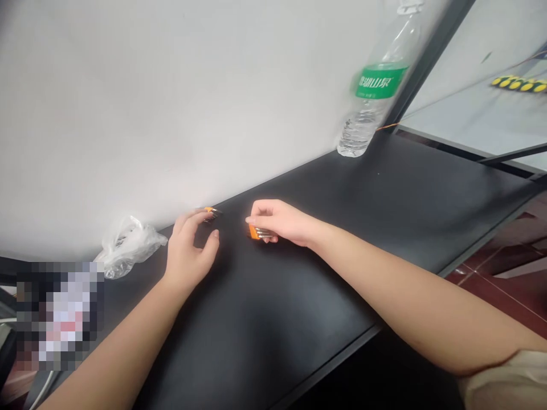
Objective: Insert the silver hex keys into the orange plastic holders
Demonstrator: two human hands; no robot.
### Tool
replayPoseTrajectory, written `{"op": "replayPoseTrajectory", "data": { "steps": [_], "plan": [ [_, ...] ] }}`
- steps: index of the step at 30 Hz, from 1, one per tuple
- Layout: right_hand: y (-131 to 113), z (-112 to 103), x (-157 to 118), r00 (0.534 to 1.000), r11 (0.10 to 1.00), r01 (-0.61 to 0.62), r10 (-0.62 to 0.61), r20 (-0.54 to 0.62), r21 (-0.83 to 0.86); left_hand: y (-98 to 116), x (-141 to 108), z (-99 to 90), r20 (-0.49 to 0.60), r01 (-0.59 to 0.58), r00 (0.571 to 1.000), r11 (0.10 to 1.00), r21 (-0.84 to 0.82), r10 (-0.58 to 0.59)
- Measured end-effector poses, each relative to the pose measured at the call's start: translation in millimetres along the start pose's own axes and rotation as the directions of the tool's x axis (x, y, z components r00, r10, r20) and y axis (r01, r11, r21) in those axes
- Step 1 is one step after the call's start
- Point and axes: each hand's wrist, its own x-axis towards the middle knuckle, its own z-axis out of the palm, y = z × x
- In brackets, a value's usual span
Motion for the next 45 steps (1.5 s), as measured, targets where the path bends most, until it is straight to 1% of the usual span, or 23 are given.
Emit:
{"op": "replayPoseTrajectory", "data": {
  "steps": [1, 2, 3, 5, 7, 9, 11, 15, 17, 18, 19, 21, 24, 25, 27, 28, 32, 35, 36, 38, 41, 43, 45],
  "plan": [
    [-2, -5, -1, 0.998, 0.990, 0.019, -0.027, -0.053, -0.142, -5, 1, 1.1, 0.022, 0.037, 0.999, 0.997, 0.070, -0.039],
    [-5, -10, -2, 0.994, 0.955, 0.034, -0.063, -0.090, -0.294, -11, 1, 2.7, 0.061, 0.067, 0.995, 0.989, 0.135, -0.076],
    [-6, -13, -3, 0.988, 0.892, 0.049, -0.109, -0.108, -0.449, -15, 1, 4.7, 0.101, 0.090, 0.989, 0.978, 0.188, -0.111],
    [-7, -17, -5, 0.979, 0.701, 0.070, -0.185, -0.086, -0.710, -20, -2, 8.8, 0.177, 0.114, 0.970, 0.956, 0.270, -0.166],
    [-5, -18, -5, 0.977, 0.502, 0.065, -0.210, -0.048, -0.863, -19, -5, 11.4, 0.208, 0.104, 0.962, 0.946, 0.308, -0.174],
    [0, -21, -5, 0.980, 0.369, 0.023, -0.193, -0.052, -0.929, -14, -7, 11.6, 0.209, 0.071, 0.968, 0.948, 0.311, -0.141],
    [4, -27, -5, 0.981, 0.283, -0.046, -0.170, -0.097, -0.958, -7, -8, 9.8, 0.208, 0.029, 0.973, 0.954, 0.299, -0.095],
    [7, -44, -7, 0.962, 0.155, -0.200, -0.158, -0.224, -0.968, -3, -7, 7.2, 0.206, 0.009, 0.976, 0.959, 0.282, -0.069],
    [3, -45, -8, 0.940, 0.111, -0.246, -0.214, -0.265, -0.963, -7, -6, 8.3, 0.229, 0.008, 0.971, 0.960, 0.278, -0.075],
    [0, -43, -8, 0.930, 0.110, -0.246, -0.252, -0.266, -0.963, -9, -6, 9.1, 0.253, 0.001, 0.965, 0.962, 0.274, -0.073],
    [-3, -38, -8, 0.924, 0.128, -0.224, -0.289, -0.252, -0.966, -11, -6, 9.8, 0.280, -0.009, 0.958, 0.963, 0.268, -0.069],
    [-8, -23, -8, 0.920, 0.221, -0.110, -0.346, -0.184, -0.969, -12, -6, 10.2, 0.317, -0.024, 0.947, 0.968, 0.252, -0.059],
    [-8, 5, -6, 0.933, 0.449, 0.136, -0.357, -0.038, -0.883, -7, -5, 8.6, 0.325, -0.031, 0.945, 0.976, 0.215, -0.041],
    [-5, 13, -5, 0.934, 0.501, 0.198, -0.358, 0.006, -0.843, -5, -5, 8.0, 0.330, -0.038, 0.943, 0.980, 0.194, -0.028],
    [2, 25, -1, 0.936, 0.559, 0.264, -0.344, 0.071, -0.786, -3, -5, 7.4, 0.334, -0.055, 0.942, 0.987, 0.149, 0.002],
    [5, 28, 0, 0.938, 0.566, 0.280, -0.334, 0.095, -0.775, -2, -5, 7.5, 0.332, -0.059, 0.943, 0.990, 0.130, 0.013],
    [16, 31, 7, 0.941, 0.542, 0.312, -0.292, 0.174, -0.780, -5, -4, 8.8, 0.336, -0.040, 0.942, 0.996, 0.085, 0.009],
    [14, 32, 7, 0.946, 0.572, 0.297, -0.287, 0.153, -0.765, -6, -4, 8.4, 0.349, -0.009, 0.937, 0.997, 0.078, -0.019],
    [13, 33, 7, 0.948, 0.603, 0.286, -0.289, 0.130, -0.745, -5, -4, 8.0, 0.345, -0.008, 0.938, 0.997, 0.075, -0.018],
    [10, 34, 6, 0.956, 0.701, 0.258, -0.283, 0.073, -0.664, -1, -4, 7.0, 0.334, -0.024, 0.943, 0.999, 0.048, 0.007],
    [8, 39, 5, 0.973, 0.865, 0.204, -0.229, 0.000, -0.459, 7, -5, 5.8, 0.295, -0.035, 0.955, 0.999, -0.023, 0.041],
    [10, 41, 5, 0.983, 0.936, 0.167, -0.183, -0.024, -0.310, 13, -6, 5.5, 0.256, -0.012, 0.966, 0.998, -0.057, 0.026],
    [13, 44, 7, 0.990, 0.977, 0.127, -0.135, -0.036, -0.170, 19, -7, 5.7, 0.234, 0.034, 0.972, 0.996, -0.084, -0.013]
  ]
}}
